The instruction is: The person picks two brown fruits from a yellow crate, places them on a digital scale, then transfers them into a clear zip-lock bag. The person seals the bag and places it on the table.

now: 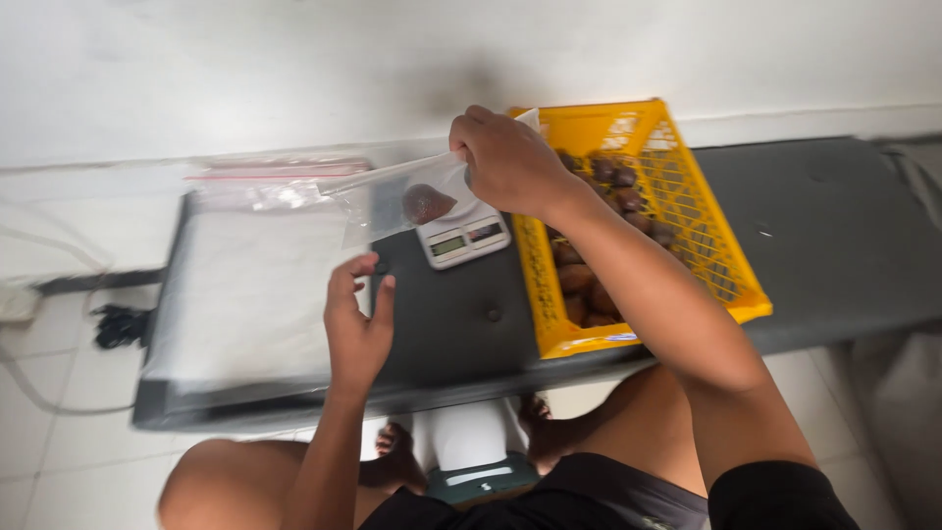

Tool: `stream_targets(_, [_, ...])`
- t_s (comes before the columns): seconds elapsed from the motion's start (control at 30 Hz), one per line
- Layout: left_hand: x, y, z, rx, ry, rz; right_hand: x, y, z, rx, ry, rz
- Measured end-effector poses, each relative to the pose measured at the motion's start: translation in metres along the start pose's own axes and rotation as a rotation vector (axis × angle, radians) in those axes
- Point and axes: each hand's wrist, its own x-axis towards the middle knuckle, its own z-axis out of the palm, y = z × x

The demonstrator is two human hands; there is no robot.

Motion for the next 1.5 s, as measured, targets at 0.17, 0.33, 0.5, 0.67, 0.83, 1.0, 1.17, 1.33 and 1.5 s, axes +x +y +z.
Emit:
stream_targets(0.17, [0.023, 0.072, 0.061, -0.179, -0.101, 0.097, -0.079, 0.061, -0.050, -0.127, 0.116, 0.067])
stream_targets(0.33, [0.024, 0.094, 0.154, -0.284, -0.293, 0.190, -0.162, 0.141, -0.093, -0.123, 0.255, 0.185])
stream_targets(0.5, [0.019, 0.114, 0.243, -0.313, -0.538, 0.300, -0.238, 0.202, -0.137, -0.150, 0.267, 0.514])
stream_targets(0.67, [0.010, 0.107, 0.317, -0.219, -0.682, 0.369, -0.304, 0.289, -0.137, -0.261, 0.395, 0.599])
stream_targets(0.83, [0.015, 0.086, 0.348, 0.039, -0.776, 0.418, -0.335, 0.368, -0.110, -0.330, 0.399, 0.702])
stream_targets(1.0, [0.012, 0.051, 0.349, 0.303, -0.597, 0.512, -0.329, 0.451, -0.060, -0.386, 0.324, 0.726])
stream_targets(1.17, [0.013, 0.051, 0.350, 0.302, -0.607, 0.465, -0.287, 0.531, -0.006, -0.315, 0.236, 0.747])
stream_targets(1.33, [0.014, 0.049, 0.351, 0.300, -0.631, 0.382, -0.226, 0.571, 0.035, -0.283, 0.197, 0.706])
stream_targets(1.5, [0.012, 0.040, 0.352, 0.264, -0.654, 0.322, -0.191, 0.576, 0.053, -0.155, 0.052, 0.926])
